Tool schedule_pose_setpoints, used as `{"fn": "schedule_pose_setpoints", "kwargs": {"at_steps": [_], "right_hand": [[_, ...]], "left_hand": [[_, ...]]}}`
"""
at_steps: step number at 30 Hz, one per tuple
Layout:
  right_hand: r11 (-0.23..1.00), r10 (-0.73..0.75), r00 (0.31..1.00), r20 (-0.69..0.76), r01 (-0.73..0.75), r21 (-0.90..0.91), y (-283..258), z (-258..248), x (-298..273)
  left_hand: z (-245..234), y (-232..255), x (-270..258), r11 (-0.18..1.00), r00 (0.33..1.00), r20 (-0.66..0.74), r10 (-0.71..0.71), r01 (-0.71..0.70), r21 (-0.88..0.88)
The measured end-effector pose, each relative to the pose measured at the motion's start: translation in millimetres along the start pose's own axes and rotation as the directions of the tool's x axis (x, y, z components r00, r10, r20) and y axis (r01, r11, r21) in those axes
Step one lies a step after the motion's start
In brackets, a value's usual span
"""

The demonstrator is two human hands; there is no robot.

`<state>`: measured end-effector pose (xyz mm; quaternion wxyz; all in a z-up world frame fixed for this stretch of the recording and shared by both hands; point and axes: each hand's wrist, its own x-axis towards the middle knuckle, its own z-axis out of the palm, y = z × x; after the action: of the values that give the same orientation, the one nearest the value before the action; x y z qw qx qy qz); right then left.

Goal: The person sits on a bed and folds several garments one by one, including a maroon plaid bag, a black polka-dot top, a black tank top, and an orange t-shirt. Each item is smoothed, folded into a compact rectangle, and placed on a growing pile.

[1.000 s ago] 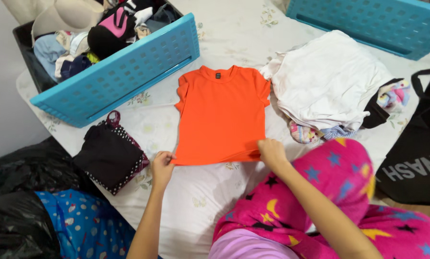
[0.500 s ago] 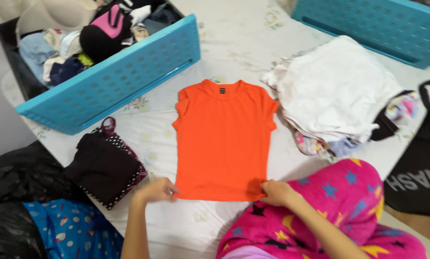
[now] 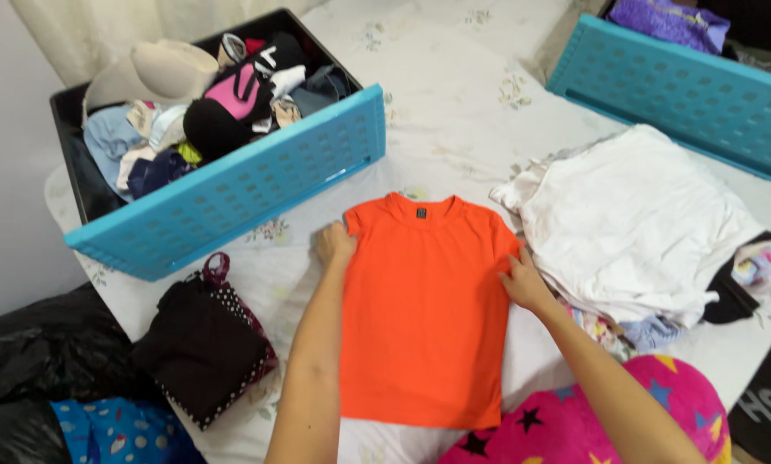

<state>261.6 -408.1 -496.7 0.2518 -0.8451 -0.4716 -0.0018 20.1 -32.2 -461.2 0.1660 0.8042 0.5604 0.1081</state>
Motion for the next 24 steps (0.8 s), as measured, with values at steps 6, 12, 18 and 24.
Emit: {"fn": "schedule_pose_setpoints", "kwargs": {"at_steps": [6, 12, 18, 24], "right_hand": [[0.993, 0.120, 0.992, 0.031, -0.120, -0.013, 31, -1, -6], [0.449, 0.625, 0.763, 0.165, -0.525, 0.723, 6, -3, 18], [0.555, 0.692, 0.691, 0.210, -0.695, 0.457, 23, -4, 27], [0.702, 0.709, 0.704, -0.040, -0.700, 0.132, 37, -5, 5]], "left_hand": [[-17, -40, 12, 0.895, 0.933, 0.006, -0.360, 0.348, -0.280], [20, -64, 32, 0.891, 0.938, -0.116, -0.328, 0.266, -0.367], [14, -56, 21, 0.943, 0.987, -0.159, 0.030, -0.081, -0.322], [-51, -39, -28, 0.998, 0.995, -0.088, -0.037, 0.042, 0.053]]}}
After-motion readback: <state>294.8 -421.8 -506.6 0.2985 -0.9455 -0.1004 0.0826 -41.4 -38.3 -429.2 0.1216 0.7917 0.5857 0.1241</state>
